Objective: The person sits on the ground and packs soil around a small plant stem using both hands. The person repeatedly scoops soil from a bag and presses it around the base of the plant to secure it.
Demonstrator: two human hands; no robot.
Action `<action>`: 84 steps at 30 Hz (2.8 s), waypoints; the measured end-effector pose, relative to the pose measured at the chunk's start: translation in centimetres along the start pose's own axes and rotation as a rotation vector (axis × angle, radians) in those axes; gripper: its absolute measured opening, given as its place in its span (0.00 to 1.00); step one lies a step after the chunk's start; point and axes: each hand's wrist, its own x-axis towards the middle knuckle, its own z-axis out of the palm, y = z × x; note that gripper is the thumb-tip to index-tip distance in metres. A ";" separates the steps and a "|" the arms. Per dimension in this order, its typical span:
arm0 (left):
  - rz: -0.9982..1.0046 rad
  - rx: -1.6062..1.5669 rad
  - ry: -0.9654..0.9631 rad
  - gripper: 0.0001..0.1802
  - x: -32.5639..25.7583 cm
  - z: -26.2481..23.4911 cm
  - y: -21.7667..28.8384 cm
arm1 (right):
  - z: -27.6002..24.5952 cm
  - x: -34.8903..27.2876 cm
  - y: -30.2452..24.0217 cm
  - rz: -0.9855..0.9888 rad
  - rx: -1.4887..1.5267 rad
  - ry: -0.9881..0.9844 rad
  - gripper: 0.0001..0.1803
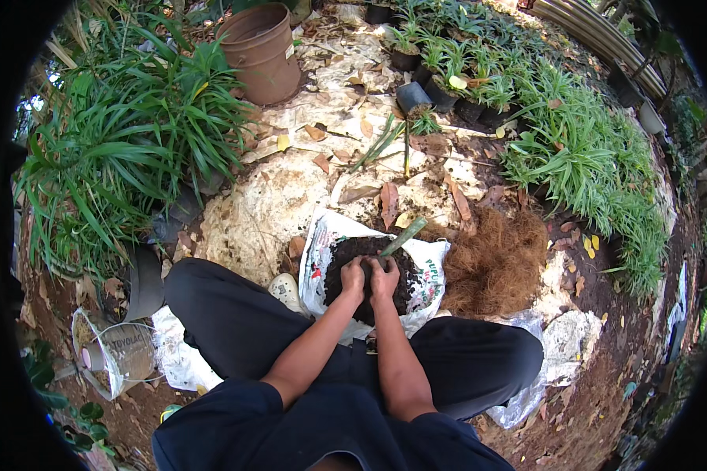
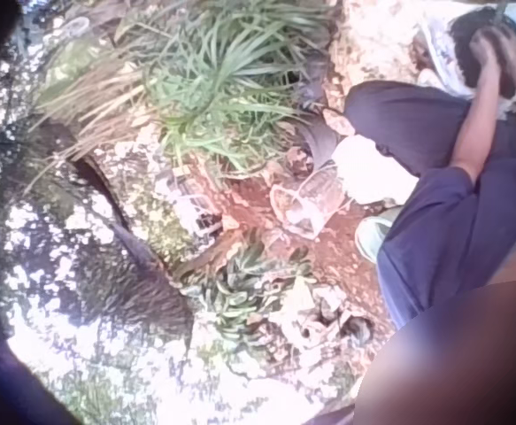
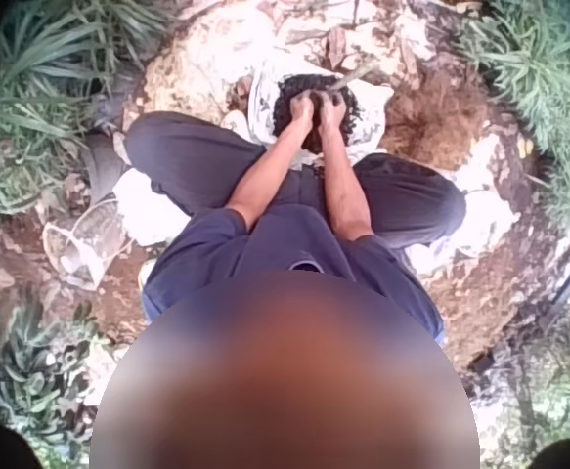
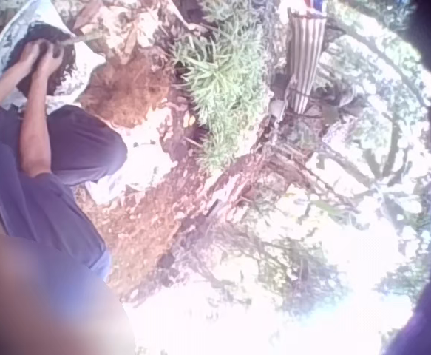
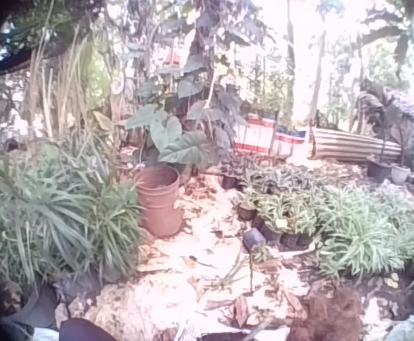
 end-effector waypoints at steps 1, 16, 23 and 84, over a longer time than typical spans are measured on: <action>-0.026 -0.005 0.007 0.14 -0.1 0.1 0.1 | -0.1 0.1 -0.1 -0.002 -0.038 -0.003 0.19; -0.037 0.009 -0.118 0.15 -0.3 0.3 0.1 | 0.0 0.3 -0.4 0.045 -0.086 0.078 0.17; 0.073 0.147 -0.086 0.15 -0.2 0.5 -0.3 | 0.3 0.2 0.5 0.037 -0.026 0.124 0.20; 0.226 0.645 -0.009 0.10 1.7 -1.5 -1.4 | -0.6 1.9 0.4 0.061 -0.274 0.325 0.23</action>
